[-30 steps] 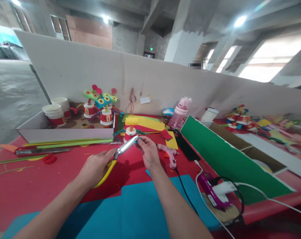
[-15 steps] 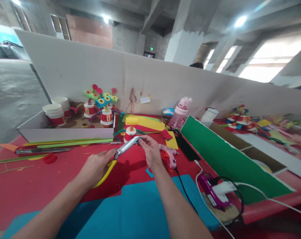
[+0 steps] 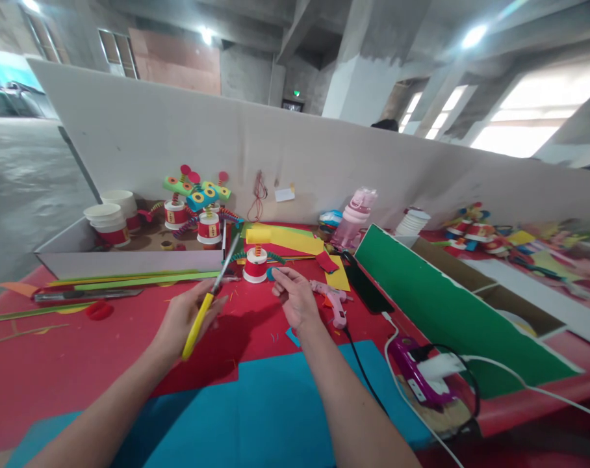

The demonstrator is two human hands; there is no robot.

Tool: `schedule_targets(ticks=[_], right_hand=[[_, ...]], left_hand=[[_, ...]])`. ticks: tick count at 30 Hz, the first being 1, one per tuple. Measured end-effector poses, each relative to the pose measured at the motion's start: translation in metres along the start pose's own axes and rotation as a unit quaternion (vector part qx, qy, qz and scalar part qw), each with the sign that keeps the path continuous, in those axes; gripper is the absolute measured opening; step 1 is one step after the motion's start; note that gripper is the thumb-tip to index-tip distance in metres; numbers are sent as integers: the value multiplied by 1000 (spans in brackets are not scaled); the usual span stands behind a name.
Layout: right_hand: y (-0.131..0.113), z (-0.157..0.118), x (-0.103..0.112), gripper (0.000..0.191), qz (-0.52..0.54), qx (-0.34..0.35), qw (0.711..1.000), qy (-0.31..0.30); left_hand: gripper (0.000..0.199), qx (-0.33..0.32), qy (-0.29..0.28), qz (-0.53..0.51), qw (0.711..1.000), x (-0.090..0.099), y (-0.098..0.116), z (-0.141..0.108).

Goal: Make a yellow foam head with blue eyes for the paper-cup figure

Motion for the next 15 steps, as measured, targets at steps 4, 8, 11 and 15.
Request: schedule_targets(ticks=[4, 8, 11, 15], right_hand=[[10, -10, -8, 22, 44, -72, 996, -4], [23, -21, -17, 22, 22, -107, 993, -45], [32, -27, -21, 21, -15, -107, 992, -71], [37, -33, -25, 21, -73, -92, 987, -108]], left_hand=[[57, 78, -38, -195, 977, -3, 1, 4], [59, 109, -43, -280, 953, -4, -3, 9], [51, 121, -66, -290, 947, -9, -9, 11], [47, 91, -98, -283, 950, -14, -13, 10]])
Point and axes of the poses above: each hand's wrist, its own z-axis towards the middle knuckle, its own x-axis out of the back of the hand, y = z × x, the point moved 3 cm from there along z, towards the middle knuckle, and after that the axes turned 15 degrees about x, right-handed, at the moved point
